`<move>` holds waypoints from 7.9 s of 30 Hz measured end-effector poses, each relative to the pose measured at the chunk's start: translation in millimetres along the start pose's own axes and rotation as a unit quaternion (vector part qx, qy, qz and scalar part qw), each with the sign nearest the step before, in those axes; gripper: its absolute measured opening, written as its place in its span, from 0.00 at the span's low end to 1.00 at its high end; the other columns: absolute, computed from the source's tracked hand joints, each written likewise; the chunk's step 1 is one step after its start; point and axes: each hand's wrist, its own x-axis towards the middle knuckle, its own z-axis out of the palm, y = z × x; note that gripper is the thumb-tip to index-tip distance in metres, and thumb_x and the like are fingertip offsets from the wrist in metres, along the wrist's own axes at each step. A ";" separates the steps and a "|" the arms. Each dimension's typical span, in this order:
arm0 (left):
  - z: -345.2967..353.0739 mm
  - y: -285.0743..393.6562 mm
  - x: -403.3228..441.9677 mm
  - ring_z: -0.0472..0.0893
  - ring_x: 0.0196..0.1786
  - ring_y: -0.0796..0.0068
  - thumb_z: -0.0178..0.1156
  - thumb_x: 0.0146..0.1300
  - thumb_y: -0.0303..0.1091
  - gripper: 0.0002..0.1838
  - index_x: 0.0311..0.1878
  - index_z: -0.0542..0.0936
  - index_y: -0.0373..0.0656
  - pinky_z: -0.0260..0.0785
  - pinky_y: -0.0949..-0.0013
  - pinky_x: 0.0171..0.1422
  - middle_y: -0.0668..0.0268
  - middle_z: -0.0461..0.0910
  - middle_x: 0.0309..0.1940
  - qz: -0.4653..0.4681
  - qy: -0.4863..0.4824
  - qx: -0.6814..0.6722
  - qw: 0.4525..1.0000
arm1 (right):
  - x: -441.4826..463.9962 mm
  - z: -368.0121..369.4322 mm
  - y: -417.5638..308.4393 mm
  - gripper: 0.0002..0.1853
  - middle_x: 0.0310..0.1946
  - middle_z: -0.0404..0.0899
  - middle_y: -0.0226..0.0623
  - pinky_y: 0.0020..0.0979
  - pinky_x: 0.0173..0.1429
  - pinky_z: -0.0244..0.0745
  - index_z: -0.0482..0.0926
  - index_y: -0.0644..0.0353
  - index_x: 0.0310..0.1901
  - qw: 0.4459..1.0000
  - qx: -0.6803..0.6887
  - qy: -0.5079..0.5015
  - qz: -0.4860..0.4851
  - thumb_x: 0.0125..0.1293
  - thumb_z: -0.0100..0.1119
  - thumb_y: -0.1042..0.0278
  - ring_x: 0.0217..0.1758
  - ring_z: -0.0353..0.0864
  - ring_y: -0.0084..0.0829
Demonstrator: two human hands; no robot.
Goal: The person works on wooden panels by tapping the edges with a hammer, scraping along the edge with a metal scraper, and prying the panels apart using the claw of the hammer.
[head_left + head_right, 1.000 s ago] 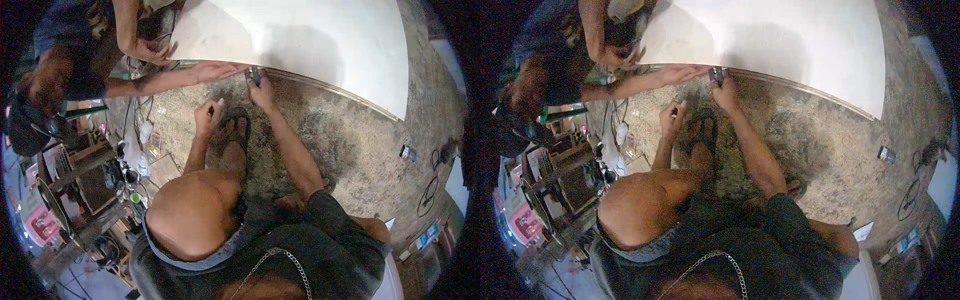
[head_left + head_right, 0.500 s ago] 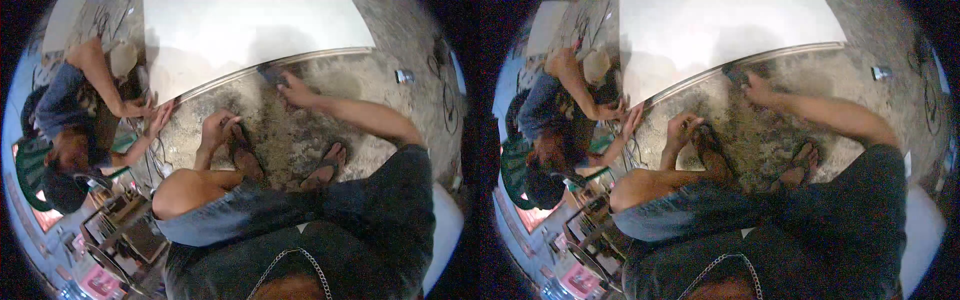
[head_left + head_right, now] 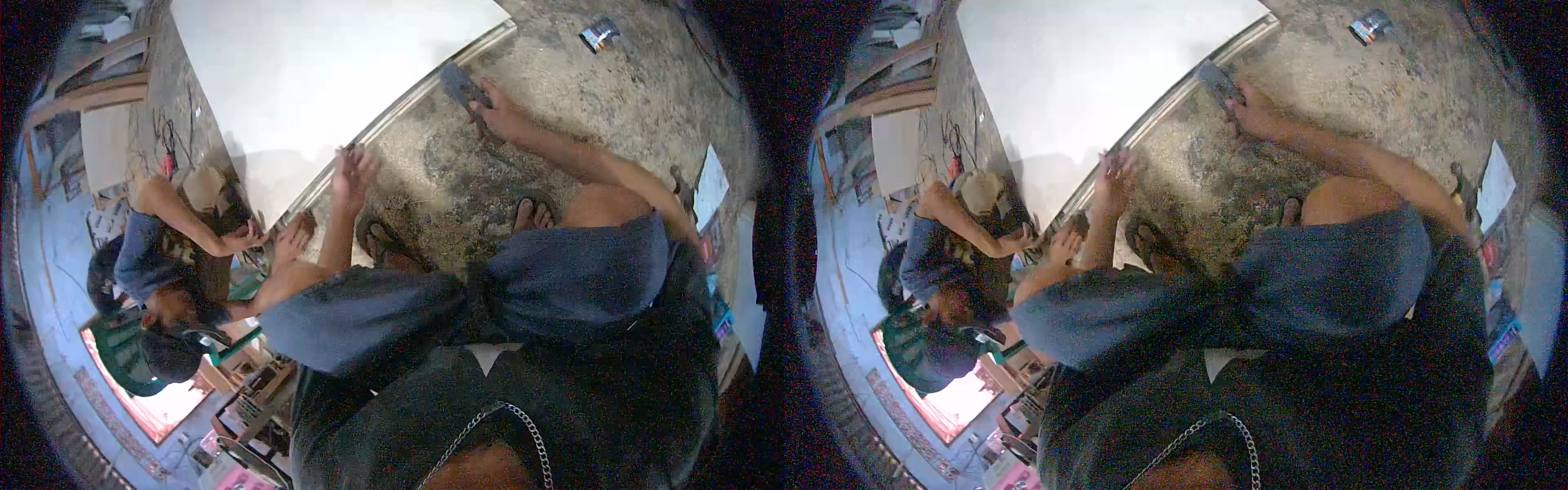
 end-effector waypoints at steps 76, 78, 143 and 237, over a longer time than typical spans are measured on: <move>91.6 -3.8 73.9 0.73 0.54 0.60 0.52 0.66 0.41 0.25 0.55 0.63 0.28 0.74 0.65 0.57 0.46 0.68 0.53 0.023 0.091 -0.269 0.958 | -281.7 -248.6 143.0 0.24 0.38 0.75 0.45 0.40 0.47 0.69 0.67 0.64 0.47 0.693 -0.333 0.623 0.143 0.58 0.60 0.53 0.44 0.75 0.43; 91.5 0.9 70.5 0.74 0.54 0.60 0.52 0.66 0.40 0.24 0.53 0.64 0.27 0.75 0.65 0.56 0.46 0.68 0.53 0.017 0.096 -0.270 0.958 | -292.1 -277.3 172.6 0.21 0.35 0.76 0.38 0.36 0.43 0.69 0.68 0.63 0.45 0.743 -0.311 0.592 0.015 0.57 0.61 0.58 0.39 0.74 0.33; 247.4 5.8 92.9 0.78 0.49 0.59 0.52 0.65 0.29 0.16 0.49 0.68 0.24 0.77 0.67 0.53 0.48 0.77 0.44 -0.077 -0.109 -0.277 0.952 | -8.8 -101.1 -23.4 0.12 0.12 0.62 0.35 0.38 0.19 0.56 0.61 0.59 0.49 0.823 -0.385 0.323 -0.264 0.71 0.41 0.61 0.12 0.62 0.30; 247.5 23.9 72.8 0.78 0.49 0.57 0.48 0.67 0.33 0.19 0.54 0.65 0.25 0.78 0.67 0.51 0.44 0.74 0.47 -0.062 -0.105 -0.294 0.948 | 126.5 -55.6 -18.6 0.25 0.33 0.76 0.38 0.31 0.37 0.77 0.65 0.65 0.45 0.917 0.159 0.365 0.015 0.54 0.68 0.59 0.36 0.78 0.32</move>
